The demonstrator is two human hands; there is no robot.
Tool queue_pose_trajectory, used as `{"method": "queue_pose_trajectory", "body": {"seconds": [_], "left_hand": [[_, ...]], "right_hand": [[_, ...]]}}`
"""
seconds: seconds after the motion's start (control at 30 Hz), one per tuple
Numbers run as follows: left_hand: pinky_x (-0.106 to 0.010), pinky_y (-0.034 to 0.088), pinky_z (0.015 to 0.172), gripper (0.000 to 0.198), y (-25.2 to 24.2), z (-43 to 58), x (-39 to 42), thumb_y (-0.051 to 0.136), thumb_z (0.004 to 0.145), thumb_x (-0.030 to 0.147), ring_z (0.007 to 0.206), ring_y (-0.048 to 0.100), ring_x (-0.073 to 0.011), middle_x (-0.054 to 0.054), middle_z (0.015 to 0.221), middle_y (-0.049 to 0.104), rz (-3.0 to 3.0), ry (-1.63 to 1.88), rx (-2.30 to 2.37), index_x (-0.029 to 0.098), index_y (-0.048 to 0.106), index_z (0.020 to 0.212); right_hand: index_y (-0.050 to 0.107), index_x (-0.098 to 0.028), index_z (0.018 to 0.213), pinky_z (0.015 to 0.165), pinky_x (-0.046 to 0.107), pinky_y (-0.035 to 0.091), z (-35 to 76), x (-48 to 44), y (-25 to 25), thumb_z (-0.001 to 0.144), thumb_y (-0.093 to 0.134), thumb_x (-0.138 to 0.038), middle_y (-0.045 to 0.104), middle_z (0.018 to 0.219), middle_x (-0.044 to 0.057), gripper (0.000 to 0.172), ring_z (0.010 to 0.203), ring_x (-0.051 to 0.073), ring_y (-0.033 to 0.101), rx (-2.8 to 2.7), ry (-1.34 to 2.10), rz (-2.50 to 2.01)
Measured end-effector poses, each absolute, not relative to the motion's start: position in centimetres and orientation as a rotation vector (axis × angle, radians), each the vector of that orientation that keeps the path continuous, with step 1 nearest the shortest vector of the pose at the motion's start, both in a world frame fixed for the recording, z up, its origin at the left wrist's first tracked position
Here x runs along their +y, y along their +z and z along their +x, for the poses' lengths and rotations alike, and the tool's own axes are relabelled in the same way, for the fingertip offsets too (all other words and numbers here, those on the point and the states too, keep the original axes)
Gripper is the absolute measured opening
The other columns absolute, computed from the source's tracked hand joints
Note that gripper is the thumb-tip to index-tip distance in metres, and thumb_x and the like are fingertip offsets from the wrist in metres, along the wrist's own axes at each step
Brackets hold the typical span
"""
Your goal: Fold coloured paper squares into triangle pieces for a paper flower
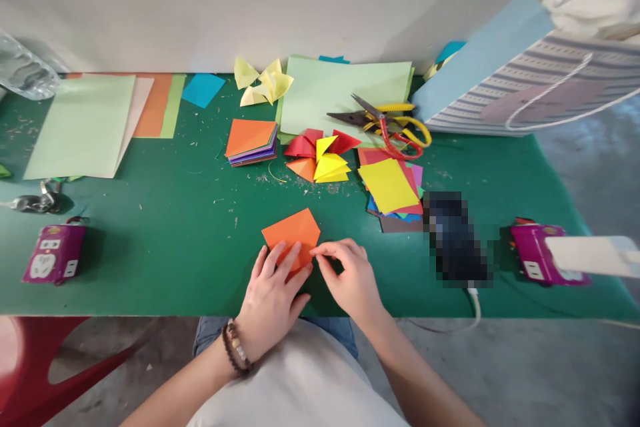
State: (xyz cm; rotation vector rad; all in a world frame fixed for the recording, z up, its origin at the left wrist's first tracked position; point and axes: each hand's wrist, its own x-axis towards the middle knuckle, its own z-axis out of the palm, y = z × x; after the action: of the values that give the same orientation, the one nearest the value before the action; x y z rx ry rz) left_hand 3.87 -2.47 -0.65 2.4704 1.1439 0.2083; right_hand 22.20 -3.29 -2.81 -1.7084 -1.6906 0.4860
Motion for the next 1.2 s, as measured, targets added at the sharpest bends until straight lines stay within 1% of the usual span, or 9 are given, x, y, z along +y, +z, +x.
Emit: {"method": "queue_pose_trajectory", "body": {"seconds": [0.17,0.3,0.4,0.53,0.7,0.8,0.9,1.03,1.2], "left_hand": [[-0.056,0.029,0.112,0.04,-0.8,3.9,-2.6,0.059,0.087,0.032,0.135,0.034,-0.0307,-0.005,0.147,0.042,2.461,0.211,1.15,0.028,0.057,0.127],[-0.057,0.027,0.113,0.032,-0.9,3.2,-1.9,0.057,0.089,0.032,0.135,0.036,-0.0289,-0.003,0.144,0.046,2.47,0.265,1.103,0.028,0.062,0.121],[-0.051,0.028,0.115,0.02,-0.9,2.1,-0.1,0.054,0.092,0.03,0.134,0.039,-0.024,-0.001,0.136,0.055,2.515,0.311,0.945,0.025,0.068,0.105],[-0.045,0.028,0.116,0.02,-0.7,0.9,3.4,0.049,0.094,0.022,0.134,0.041,-0.0189,0.0,0.123,0.065,2.594,0.271,0.676,0.023,0.069,0.094],[-0.05,0.027,0.115,0.027,-0.2,0.0,5.7,0.046,0.091,0.011,0.138,0.035,-0.0219,0.001,0.13,0.061,2.643,0.311,0.71,0.023,0.07,0.087],[-0.051,0.037,0.109,0.025,-0.3,-0.5,4.5,0.05,0.088,0.01,0.13,0.045,-0.0245,-0.003,0.123,0.064,2.592,0.542,1.009,0.023,0.071,0.09],[-0.042,0.049,0.098,0.027,-0.7,-0.3,1.8,0.049,0.089,0.01,0.112,0.058,-0.021,-0.005,0.108,0.069,2.481,0.694,1.162,0.022,0.069,0.102],[-0.043,0.043,0.107,0.039,-1.2,1.0,-1.0,0.053,0.091,0.025,0.123,0.051,-0.0237,-0.011,0.129,0.059,2.506,0.465,1.06,0.014,0.054,0.128],[-0.046,0.038,0.111,0.037,-1.4,1.5,-1.1,0.052,0.092,0.03,0.128,0.046,-0.0241,-0.01,0.131,0.057,2.538,0.359,1.06,0.017,0.056,0.126]], "right_hand": [[0.06,-0.023,0.084,0.076,0.038,0.042,23.0,-1.0,-3.8,0.087,0.056,-0.021,0.073,0.084,0.002,0.006,0.077,0.021,0.062,-1.622,0.348,-1.806],[0.062,-0.023,0.087,0.075,0.038,0.046,24.2,-0.1,-3.8,0.088,0.054,-0.02,0.073,0.086,0.003,0.009,0.078,0.021,0.062,-1.578,0.353,-1.791],[0.064,-0.024,0.104,0.081,0.04,0.049,25.1,-0.4,-3.7,0.089,0.049,-0.017,0.07,0.106,0.006,0.022,0.094,0.022,0.06,-1.672,0.345,-1.683],[0.059,-0.029,0.122,0.097,0.049,0.044,26.2,-0.8,-3.8,0.089,0.049,-0.016,0.056,0.134,0.004,0.036,0.118,0.026,0.051,-1.941,0.314,-1.56],[0.066,-0.03,0.109,0.093,0.048,0.045,25.9,-0.9,-4.0,0.09,0.053,-0.018,0.071,0.107,0.002,0.026,0.114,0.025,0.055,-2.052,0.321,-1.474],[0.069,-0.029,0.102,0.089,0.046,0.047,25.2,-1.3,-4.1,0.089,0.055,-0.02,0.072,0.095,0.002,0.022,0.105,0.024,0.059,-1.999,0.296,-1.475],[0.07,-0.028,0.101,0.088,0.045,0.047,24.7,-1.9,-3.9,0.088,0.057,-0.02,0.072,0.091,0.003,0.02,0.101,0.024,0.06,-2.005,0.278,-1.476],[0.069,-0.029,0.103,0.089,0.044,0.046,24.2,-3.0,-3.4,0.085,0.061,-0.017,0.072,0.089,0.002,0.022,0.098,0.023,0.06,-2.078,0.218,-1.414],[0.07,-0.031,0.103,0.091,0.044,0.047,24.3,-4.0,-3.0,0.085,0.059,-0.013,0.071,0.088,0.001,0.027,0.099,0.022,0.06,-2.168,0.222,-1.352]]}}
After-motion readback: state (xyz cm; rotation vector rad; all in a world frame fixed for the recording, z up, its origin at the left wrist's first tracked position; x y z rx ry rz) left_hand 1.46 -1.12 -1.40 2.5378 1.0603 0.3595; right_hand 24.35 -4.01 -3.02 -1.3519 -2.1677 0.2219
